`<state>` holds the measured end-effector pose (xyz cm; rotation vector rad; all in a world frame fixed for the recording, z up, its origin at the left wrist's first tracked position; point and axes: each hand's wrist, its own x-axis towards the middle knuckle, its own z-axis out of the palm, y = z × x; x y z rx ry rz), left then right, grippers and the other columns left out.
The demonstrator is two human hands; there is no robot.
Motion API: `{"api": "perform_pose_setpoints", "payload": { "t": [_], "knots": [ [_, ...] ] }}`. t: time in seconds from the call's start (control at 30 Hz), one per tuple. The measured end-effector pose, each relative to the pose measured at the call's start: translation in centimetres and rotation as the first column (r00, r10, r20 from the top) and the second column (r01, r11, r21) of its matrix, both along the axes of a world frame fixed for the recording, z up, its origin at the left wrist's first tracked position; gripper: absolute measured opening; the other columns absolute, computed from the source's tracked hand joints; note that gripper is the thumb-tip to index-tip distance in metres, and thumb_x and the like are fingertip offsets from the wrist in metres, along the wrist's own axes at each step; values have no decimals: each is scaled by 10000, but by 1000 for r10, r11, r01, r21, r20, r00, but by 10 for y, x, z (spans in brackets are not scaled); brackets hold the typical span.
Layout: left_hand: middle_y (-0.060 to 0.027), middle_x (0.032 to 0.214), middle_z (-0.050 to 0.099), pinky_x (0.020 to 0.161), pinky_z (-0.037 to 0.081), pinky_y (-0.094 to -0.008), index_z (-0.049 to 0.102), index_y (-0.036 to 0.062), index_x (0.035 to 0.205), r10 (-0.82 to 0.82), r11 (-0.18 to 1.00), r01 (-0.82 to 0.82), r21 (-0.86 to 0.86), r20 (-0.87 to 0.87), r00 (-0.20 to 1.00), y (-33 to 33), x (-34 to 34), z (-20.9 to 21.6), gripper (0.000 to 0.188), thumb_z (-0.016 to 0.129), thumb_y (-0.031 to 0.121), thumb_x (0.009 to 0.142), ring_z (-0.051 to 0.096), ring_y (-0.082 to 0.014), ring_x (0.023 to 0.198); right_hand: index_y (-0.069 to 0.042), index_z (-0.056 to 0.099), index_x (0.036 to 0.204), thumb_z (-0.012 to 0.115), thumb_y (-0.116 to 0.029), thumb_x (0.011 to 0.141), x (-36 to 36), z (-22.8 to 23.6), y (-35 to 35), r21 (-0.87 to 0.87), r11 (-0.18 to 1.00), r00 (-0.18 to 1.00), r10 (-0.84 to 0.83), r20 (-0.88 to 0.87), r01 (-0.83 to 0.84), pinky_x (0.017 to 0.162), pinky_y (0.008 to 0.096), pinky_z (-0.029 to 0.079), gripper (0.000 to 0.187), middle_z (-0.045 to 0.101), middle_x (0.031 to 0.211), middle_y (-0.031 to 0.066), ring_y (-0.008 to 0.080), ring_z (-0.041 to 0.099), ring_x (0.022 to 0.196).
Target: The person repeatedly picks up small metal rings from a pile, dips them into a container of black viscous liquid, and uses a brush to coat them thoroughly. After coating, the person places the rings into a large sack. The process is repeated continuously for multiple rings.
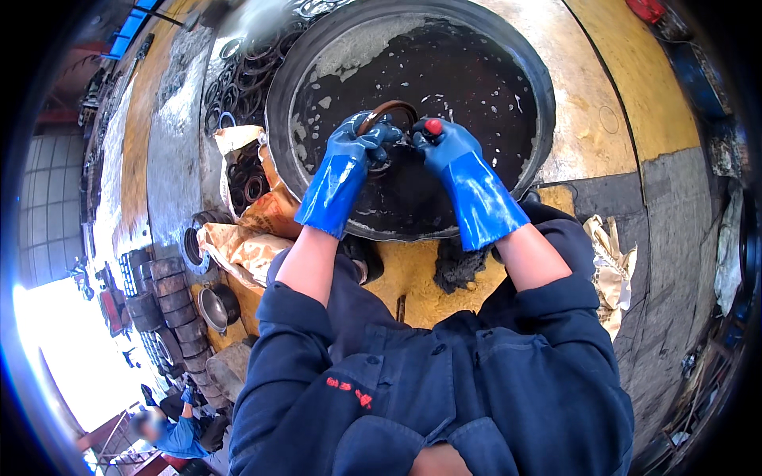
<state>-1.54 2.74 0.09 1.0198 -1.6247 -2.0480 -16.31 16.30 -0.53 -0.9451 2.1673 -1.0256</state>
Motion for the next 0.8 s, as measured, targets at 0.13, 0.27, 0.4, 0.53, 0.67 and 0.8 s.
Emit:
{"api": "perform_pose_setpoints", "payload": {
  "t": [0.13,0.27,0.4,0.53,0.67,0.8],
  "knots": [
    [-128,965,762,532,450,-227,669,12,1191,32,999,-31,35,-38,999,3,-4,-4,257,685,114,955,579,-99,584,-98,740,1113,705,-301,897,-9,-27,-7,129,992,924,-41,379,-9,886,374,546,298,752,1017,140,275,721,970],
    [-127,973,762,556,467,-231,670,11,1202,48,999,-48,-5,-28,998,1,-1,-8,268,684,103,950,589,-104,602,-58,734,1125,735,-281,902,-1,-23,0,10,998,706,-54,706,66,832,336,551,315,749,989,100,210,706,902],
    [-118,981,764,574,476,-229,669,11,1225,33,999,-33,-8,-56,998,0,-3,-6,290,678,96,949,596,-104,621,-38,741,1075,740,-185,909,-6,3,4,-279,935,699,48,714,221,785,298,551,221,744,945,72,155,701,875],
    [-102,992,761,585,478,-223,666,14,1215,24,1000,-24,16,-41,999,-4,-1,-7,266,662,96,962,599,-102,636,-136,739,1105,733,-197,896,-10,0,6,-422,903,974,-22,-226,-77,807,333,562,218,756,1011,71,226,725,914],
    [-103,983,765,571,468,-220,670,12,1227,31,999,-30,46,-29,999,2,-2,2,285,666,95,954,587,-89,608,-196,738,1115,734,-280,880,-1,-2,5,-150,988,958,-23,-285,-21,846,385,562,251,749,1043,75,301,716,962],
    [-105,985,763,574,471,-217,668,12,1216,5,1000,-5,5,-14,1000,2,-3,7,269,660,102,963,600,-90,624,-110,755,1073,698,-265,901,-10,-22,-2,20,1000,927,-10,374,3,840,352,551,239,758,954,115,225,728,910]
  ]
}}
